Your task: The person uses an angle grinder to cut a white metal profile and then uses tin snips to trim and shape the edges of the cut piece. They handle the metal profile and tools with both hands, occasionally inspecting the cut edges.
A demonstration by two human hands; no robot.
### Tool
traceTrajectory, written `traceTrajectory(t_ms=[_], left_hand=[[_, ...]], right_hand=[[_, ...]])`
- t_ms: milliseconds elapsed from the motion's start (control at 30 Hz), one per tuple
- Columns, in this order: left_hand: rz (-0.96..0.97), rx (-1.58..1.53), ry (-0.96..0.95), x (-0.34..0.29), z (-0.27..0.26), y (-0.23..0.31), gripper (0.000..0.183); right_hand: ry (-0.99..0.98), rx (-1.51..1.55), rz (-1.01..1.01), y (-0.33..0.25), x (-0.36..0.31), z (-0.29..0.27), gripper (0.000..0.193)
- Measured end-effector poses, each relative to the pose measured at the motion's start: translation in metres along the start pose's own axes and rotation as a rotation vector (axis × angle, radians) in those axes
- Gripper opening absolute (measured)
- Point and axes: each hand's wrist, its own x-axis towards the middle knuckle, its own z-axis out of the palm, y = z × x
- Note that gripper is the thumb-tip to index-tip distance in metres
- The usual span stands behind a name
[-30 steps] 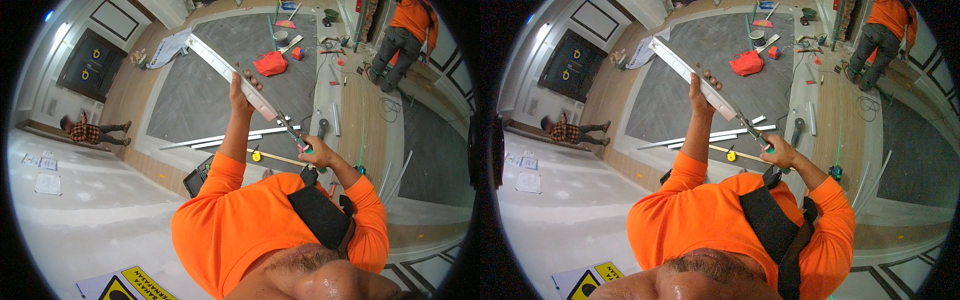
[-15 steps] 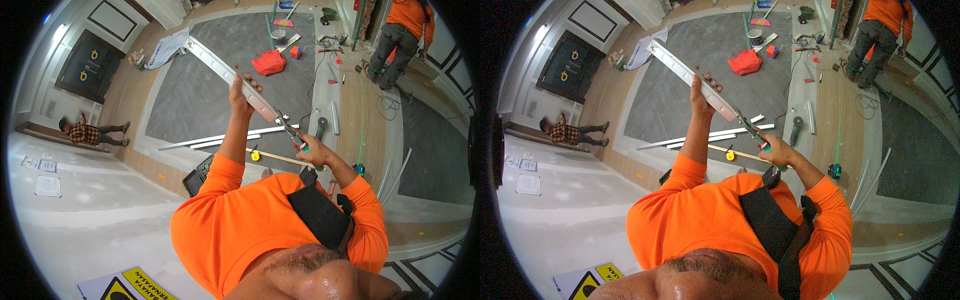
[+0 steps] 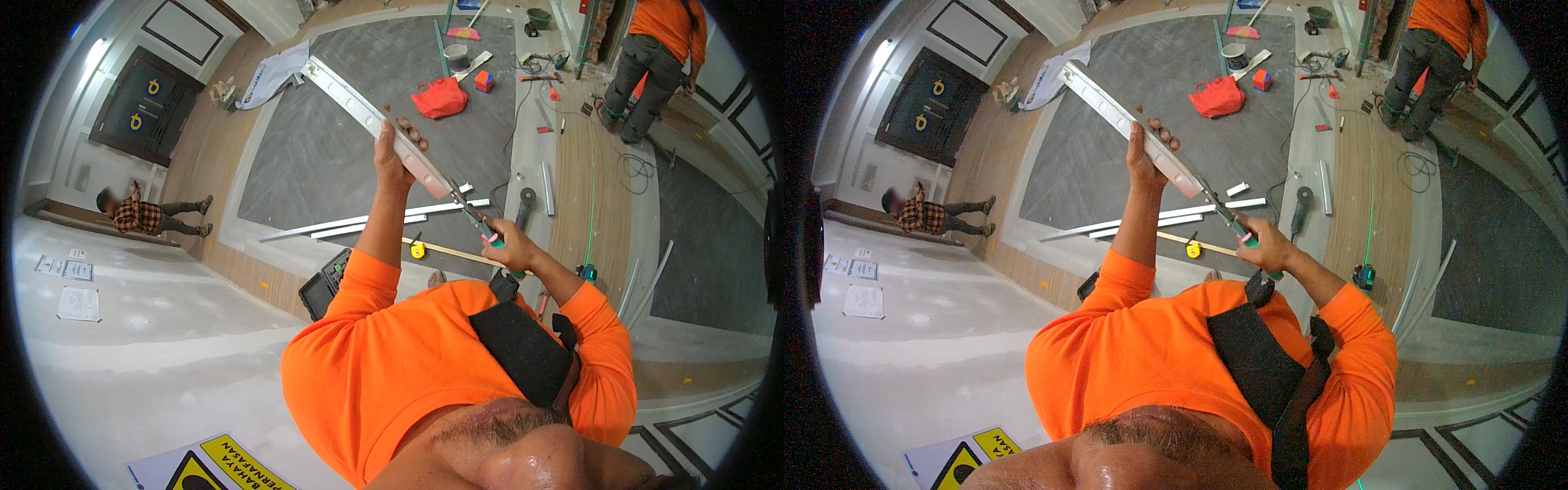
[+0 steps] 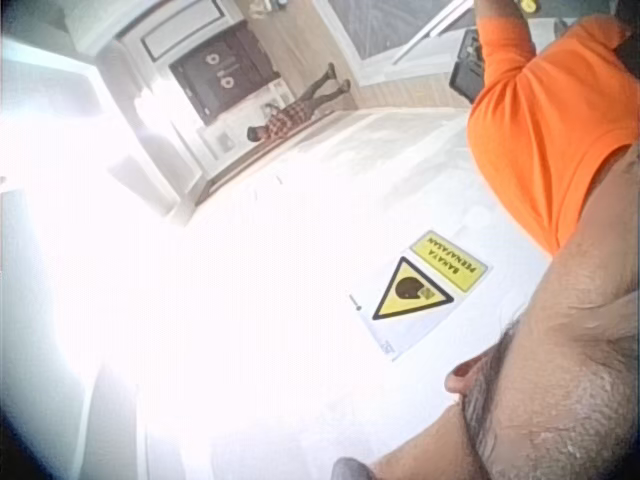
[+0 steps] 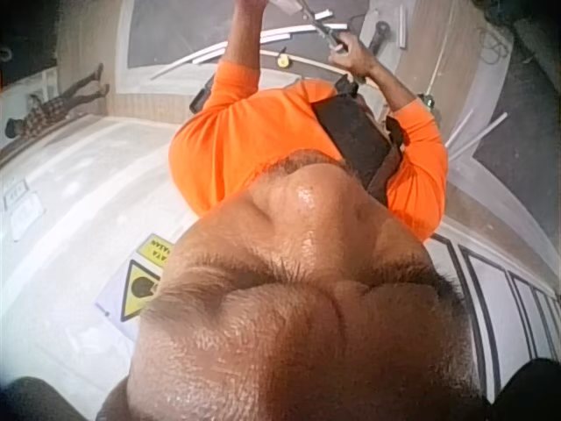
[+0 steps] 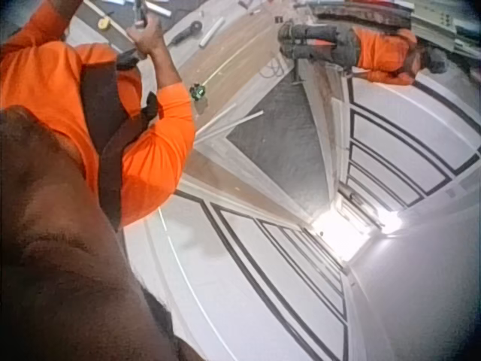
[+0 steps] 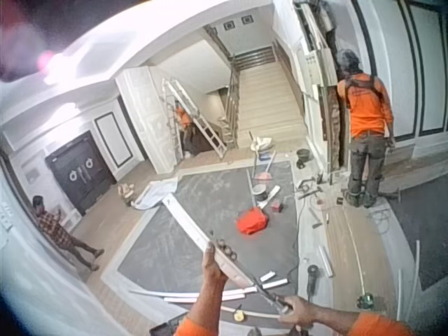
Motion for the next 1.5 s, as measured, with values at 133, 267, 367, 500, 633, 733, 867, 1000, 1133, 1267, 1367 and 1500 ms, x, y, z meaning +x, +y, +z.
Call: traceTrajectory(t_ms=[133, 267, 367, 500, 633, 733, 867, 1000, 1133, 1267, 1367, 1500], left_hand=[[-0.002, 0.019, 0.002, -0.001, -0.001, -0.001, 0.053], [-0.02, 0.003, 0.011, 0.0, -0.002, -0.003, 0.059], [-0.011, 0.003, 0.007, 0.002, -0.005, -0.006, 0.061], [0.033, 0.199, 0.176, 0.008, -0.015, -0.01, 0.068], [0.091, 0.347, 0.443, 0.005, 0.027, -0.009, 0.071], [0.042, 0.457, 0.558, 0.013, 0.023, -0.013, 0.062], [0.064, 0.396, 0.612, 0.023, 0.024, -0.009, 0.055], [0.006, 0.269, 0.552, 0.037, 0.007, 0.008, 0.052], [-0.076, 0.254, 0.426, 0.032, 0.016, 0.009, 0.048], [-0.094, 0.2, 0.438, 0.027, 0.026, 0.005, 0.053], [-0.098, 0.221, 0.466, 0.027, 0.026, 0.004, 0.056], [-0.094, 0.241, 0.449, 0.03, 0.018, 0.003, 0.059]], right_hand=[[-0.009, 0.0, -0.003, 0.0, 0.0, 0.002, 0.082], [0.05, -0.024, -0.068, 0.012, 0.001, 0.005, 0.08], [0.1, -0.057, -0.119, 0.012, 0.002, 0.003, 0.079], [0.165, -0.137, 0.038, -0.004, -0.001, 0.004, 0.08], [0.341, -0.48, 0.006, 0.0, 0.003, 0.001, 0.088], [0.409, -0.726, -0.091, 0.001, 0.003, 0.006, 0.094], [0.284, -0.452, 0.046, 0.009, -0.001, 0.011, 0.092], [0.04, -0.18, 0.156, 0.024, -0.01, -0.003, 0.09], [-0.034, -0.065, 0.087, 0.013, -0.014, -0.01, 0.088], [-0.012, 0.007, 0.072, 0.0, -0.014, -0.012, 0.089], [-0.028, -0.021, 0.079, 0.001, -0.014, -0.013, 0.09], [-0.023, 0.016, 0.055, 0.002, -0.014, -0.011, 0.09]])
